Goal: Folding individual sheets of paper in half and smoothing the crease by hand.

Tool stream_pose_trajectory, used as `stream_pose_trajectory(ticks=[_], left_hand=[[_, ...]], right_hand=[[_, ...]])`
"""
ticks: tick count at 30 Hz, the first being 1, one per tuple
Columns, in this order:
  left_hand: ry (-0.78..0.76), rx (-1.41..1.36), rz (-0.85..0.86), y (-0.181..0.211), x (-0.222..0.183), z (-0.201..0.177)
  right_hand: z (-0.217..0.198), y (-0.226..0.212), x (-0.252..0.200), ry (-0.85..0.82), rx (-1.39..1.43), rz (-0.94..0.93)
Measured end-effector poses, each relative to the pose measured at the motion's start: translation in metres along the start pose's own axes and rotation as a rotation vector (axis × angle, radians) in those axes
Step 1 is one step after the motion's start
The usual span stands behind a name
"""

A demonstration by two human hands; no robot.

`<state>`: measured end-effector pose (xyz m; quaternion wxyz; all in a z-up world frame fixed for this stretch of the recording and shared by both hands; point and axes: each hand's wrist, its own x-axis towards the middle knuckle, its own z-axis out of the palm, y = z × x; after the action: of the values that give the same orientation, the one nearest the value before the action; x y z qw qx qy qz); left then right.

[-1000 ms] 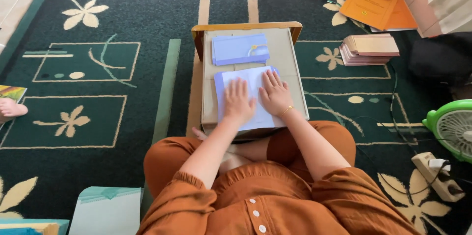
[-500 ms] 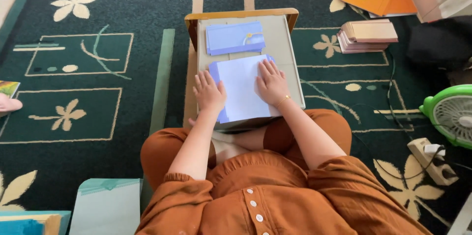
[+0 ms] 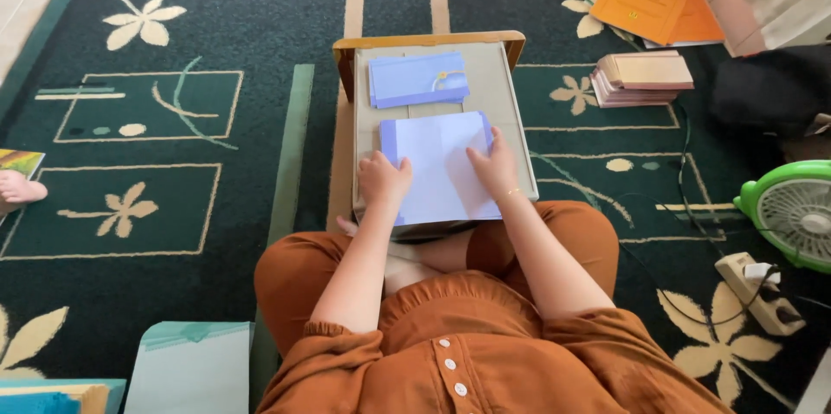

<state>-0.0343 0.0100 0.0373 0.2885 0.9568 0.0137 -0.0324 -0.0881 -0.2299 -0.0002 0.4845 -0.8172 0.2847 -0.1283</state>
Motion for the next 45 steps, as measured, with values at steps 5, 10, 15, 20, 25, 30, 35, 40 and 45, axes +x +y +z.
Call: stream_pose_trajectory(ticks=[5,10,15,20,25,30,35,40,45], left_hand=[[-0.165,-0.324,-0.173,-0.009,0.019,-0.001],[-0.129,-0.465,-0.090,0.013,-0.019,-0.033],[0.043,-0.786,0.238,0.018,-0.044,-0.056],[0.198,-0.881,0.484,0.031,-0.062,-0.090],[0.308,-0.983,0.661,0.024,-0.058,-0.094],[0.108,-0.975,0.644,-0.010,-0.046,-0.058],[0.085,-1.099,0.590,0.003,-0.052,-0.066],[0.115,-1.204,0.442,0.025,-0.045,-0.085],[0.141,-1.120,0.220,0.050,-0.039,-0.101]], right_hand=[[-0.026,-0.025,-0.019,-0.062,0.494,0.201],[-0.050,-0.086,-0.076,-0.117,0.442,0.138],[-0.057,-0.098,-0.077,-0.142,0.555,0.149],[-0.082,-0.122,-0.092,-0.122,0.672,-0.077],[-0.090,-0.130,-0.108,-0.043,0.704,-0.503],[-0.071,-0.090,-0.097,-0.004,0.680,-0.595],[-0.087,-0.113,-0.111,-0.029,0.681,-0.587],[-0.092,-0.133,-0.108,0.015,0.659,-0.601],[-0.100,-0.148,-0.091,0.169,0.634,-0.536]])
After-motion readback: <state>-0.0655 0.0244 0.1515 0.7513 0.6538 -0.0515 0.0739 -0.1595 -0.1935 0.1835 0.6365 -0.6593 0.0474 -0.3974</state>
